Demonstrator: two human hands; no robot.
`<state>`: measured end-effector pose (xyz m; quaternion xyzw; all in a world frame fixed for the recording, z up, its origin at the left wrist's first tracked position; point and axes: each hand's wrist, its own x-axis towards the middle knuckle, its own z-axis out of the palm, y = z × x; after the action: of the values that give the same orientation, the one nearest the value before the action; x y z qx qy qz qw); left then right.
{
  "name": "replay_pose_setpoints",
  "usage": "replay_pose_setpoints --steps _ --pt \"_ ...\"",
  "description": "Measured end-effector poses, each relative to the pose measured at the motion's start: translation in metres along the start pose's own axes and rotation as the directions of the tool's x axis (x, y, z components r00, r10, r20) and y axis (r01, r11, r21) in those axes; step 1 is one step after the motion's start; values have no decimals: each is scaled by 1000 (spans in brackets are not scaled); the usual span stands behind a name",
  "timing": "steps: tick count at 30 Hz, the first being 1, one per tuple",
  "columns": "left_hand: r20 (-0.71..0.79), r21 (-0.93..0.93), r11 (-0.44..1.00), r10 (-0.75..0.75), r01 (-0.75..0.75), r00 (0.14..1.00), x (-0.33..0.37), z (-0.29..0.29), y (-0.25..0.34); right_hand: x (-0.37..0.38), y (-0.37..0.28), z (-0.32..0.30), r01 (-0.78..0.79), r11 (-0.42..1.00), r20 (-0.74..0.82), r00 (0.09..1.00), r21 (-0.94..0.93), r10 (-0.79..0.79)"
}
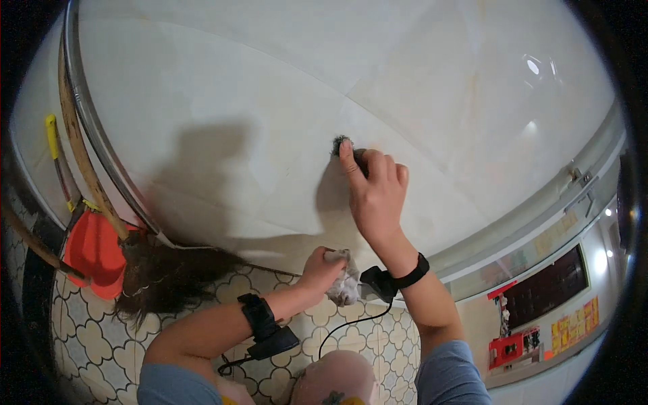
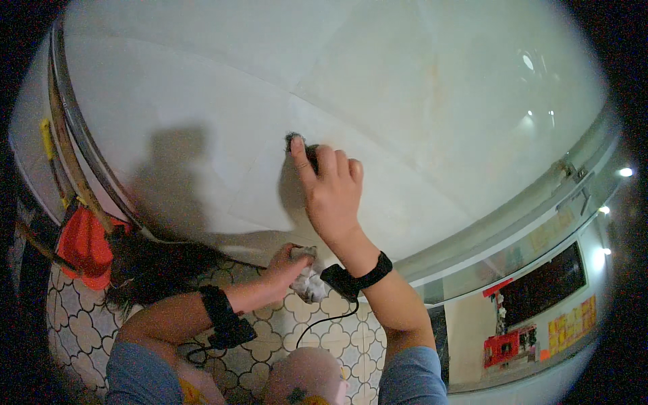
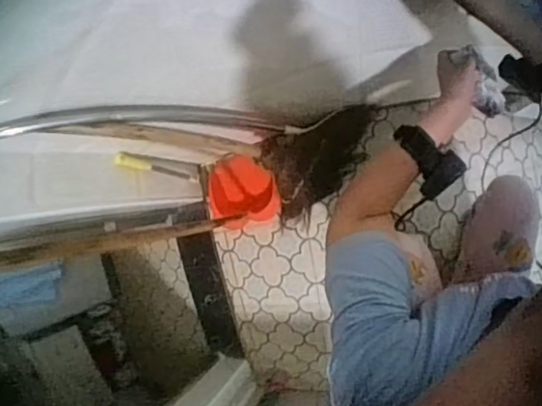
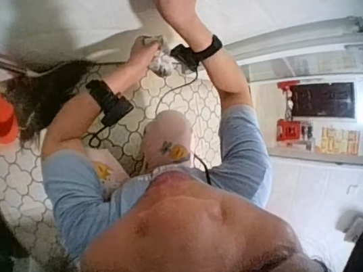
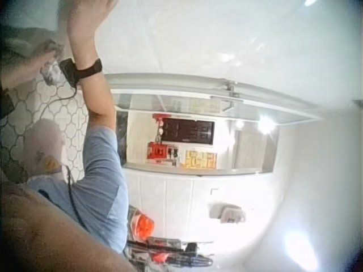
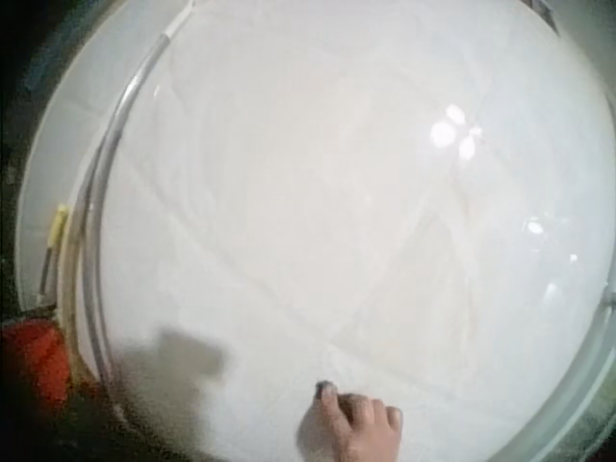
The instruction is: Scrubbing and wiping a tiled bathroom wall using steel wool and a cloth.
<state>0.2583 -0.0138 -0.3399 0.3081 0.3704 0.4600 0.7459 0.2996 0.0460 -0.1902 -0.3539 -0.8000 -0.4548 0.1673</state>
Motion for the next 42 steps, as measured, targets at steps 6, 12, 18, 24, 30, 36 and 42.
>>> replay_pose_setpoints --steps 6,12,18,24,30,36,42 --pt "0 24 998 -57 57 998 6 0 -4 -8 -10 10 90 989 58 994 115 -97" --pt "89 55 993 -105 100 991 14 -5 -16 41 1 -5 -19 999 -83 996 29 21" --pt "52 5 999 -52 51 997 21 -7 -31 32 19 -8 -46 999 -135 990 2 46" --pt "59 -13 995 -101 102 993 19 -14 -24 -40 55 -14 -209 973 -41 978 -96 206" --pt "86 30 995 -94 91 992 20 -15 -21 -135 44 6 -269 963 128 955 -17 268" --pt "-32 -16 996 87 -87 996 14 -20 18 -233 -12 9 -498 861 455 794 105 404" --pt "256 609 -41 955 -792 147 -12 -16 114 -255 -41 -1 -684 677 440 714 273 544"
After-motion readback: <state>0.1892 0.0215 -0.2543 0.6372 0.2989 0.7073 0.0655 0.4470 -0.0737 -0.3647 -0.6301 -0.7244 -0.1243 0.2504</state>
